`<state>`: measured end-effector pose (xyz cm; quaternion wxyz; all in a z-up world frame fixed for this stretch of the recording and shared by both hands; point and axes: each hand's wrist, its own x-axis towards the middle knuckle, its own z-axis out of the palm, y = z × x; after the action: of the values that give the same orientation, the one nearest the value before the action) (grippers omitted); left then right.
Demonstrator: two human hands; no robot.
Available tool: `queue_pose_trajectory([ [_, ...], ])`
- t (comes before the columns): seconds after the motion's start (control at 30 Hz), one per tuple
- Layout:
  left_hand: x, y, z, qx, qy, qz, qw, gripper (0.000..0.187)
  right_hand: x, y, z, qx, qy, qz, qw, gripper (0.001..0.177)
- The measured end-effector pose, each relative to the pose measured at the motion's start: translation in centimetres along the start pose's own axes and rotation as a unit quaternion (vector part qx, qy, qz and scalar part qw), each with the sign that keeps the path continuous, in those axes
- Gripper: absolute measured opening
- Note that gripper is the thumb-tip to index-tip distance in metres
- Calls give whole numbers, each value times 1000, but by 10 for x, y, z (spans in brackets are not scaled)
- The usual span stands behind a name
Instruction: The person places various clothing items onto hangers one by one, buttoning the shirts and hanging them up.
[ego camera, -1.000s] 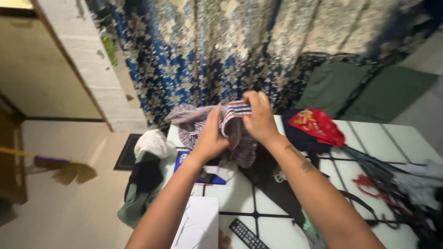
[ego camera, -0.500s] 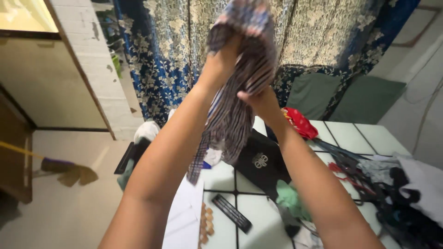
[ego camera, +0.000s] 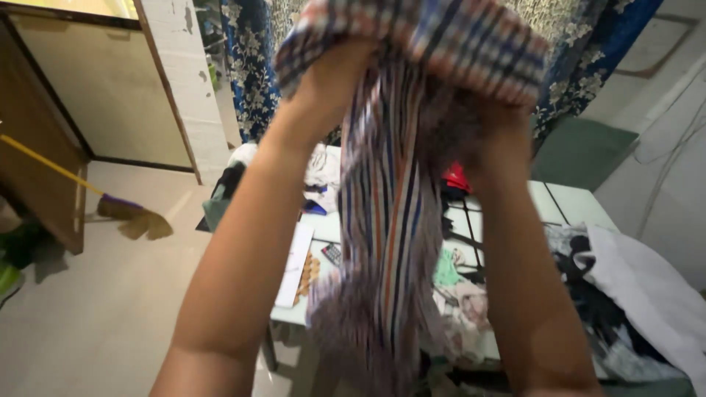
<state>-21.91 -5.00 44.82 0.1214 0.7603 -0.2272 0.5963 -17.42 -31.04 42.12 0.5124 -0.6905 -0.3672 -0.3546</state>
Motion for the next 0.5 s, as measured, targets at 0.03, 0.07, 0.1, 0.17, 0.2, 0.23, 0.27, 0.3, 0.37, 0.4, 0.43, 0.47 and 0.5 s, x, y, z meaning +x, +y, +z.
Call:
queue_pose_trajectory([
  [0.03, -12, -2, -9, 68, -80, -3, 995, 21, -3, -9, -17, 277, 11, 166, 946, 35],
  [0.07, -30, -5, -19, 135, -159, -5, 978, 21, -11, -14, -28, 524, 22, 315, 791, 30],
  [0.1, -54, -9, -29, 198, -237, -4, 951, 21, -29, -16, -37, 470, -29, 298, 830, 28],
  [0.17, -124, -8, -51, -251, -249, -119, 928, 18, -66, -8, -70, 352, -129, 253, 892, 26],
  [0.2, -152, -10, -58, -356, -311, -225, 852, 23, -75, 2, -74, 230, -178, 299, 909, 23],
  [0.23, -181, -9, -59, -187, -403, -241, 863, 30, -88, 14, -75, 102, -225, 343, 906, 21],
  [0.27, -209, -8, -67, -143, -467, -216, 845, 42, -106, 24, -81, 10, -333, 305, 892, 20],
  [0.3, -236, -7, -78, -99, -529, -190, 821, 55, -127, 29, -87, -81, -436, 265, 856, 28],
  [0.37, -271, -1, -102, -203, -499, -213, 815, 52, -157, 29, -94, -149, -540, 219, 799, 37],
  [0.4, -276, 2, -115, -253, -482, -225, 808, 51, -167, 22, -95, -180, -588, 193, 764, 42],
  [0.43, -270, 6, -121, -200, -476, -214, 829, 52, -171, 15, -93, -242, -549, 180, 780, 34],
  [0.47, -259, 15, -126, -145, -467, -201, 849, 54, -173, 3, -90, -303, -506, 165, 790, 29],
  [0.5, -255, 35, -136, -97, -460, -195, 861, 57, -175, -12, -89, -355, -408, 147, 828, 28],
])
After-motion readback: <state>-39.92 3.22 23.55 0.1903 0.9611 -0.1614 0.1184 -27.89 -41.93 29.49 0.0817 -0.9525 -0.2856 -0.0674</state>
